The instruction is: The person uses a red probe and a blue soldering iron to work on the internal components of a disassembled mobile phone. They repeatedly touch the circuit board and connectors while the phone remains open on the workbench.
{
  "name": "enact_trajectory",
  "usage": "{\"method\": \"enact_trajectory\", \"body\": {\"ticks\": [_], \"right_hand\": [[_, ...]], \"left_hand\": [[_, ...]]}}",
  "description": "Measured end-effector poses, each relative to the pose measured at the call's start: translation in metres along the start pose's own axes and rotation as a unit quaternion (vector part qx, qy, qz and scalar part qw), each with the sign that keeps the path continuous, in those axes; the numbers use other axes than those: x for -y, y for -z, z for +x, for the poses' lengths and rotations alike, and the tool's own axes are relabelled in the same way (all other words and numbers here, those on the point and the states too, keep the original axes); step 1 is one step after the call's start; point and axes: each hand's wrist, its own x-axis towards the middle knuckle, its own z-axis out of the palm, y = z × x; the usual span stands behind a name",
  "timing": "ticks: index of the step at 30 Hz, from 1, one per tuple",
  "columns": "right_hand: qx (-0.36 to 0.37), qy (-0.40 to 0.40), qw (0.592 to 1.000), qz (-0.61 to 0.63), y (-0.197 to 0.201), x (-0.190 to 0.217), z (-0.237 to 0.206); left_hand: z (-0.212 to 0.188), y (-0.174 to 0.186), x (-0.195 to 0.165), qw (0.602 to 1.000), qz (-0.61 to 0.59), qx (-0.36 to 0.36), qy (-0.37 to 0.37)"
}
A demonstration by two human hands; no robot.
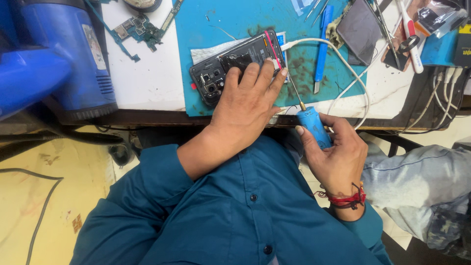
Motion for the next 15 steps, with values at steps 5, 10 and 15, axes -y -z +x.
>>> {"method": "enact_trajectory", "body": {"ticks": [5,10,15], "right_hand": [[0.011,-0.021,1.0,0.02,-0.002,-0.004,0.0],[0.022,-0.045,0.997,0.052,-0.006,-0.011,0.001],[0.023,-0.035,0.99,0.134,-0.011,-0.017,-0.001]], "left_hand": [[0.0,0.0,0.0,1.0,0.006,-0.004,-0.002],[0.0,0.0,0.001,1.0,0.006,-0.007,0.001],[0.0,-0.001,0.001,1.0,0.01,-0.011,0.0]]}}
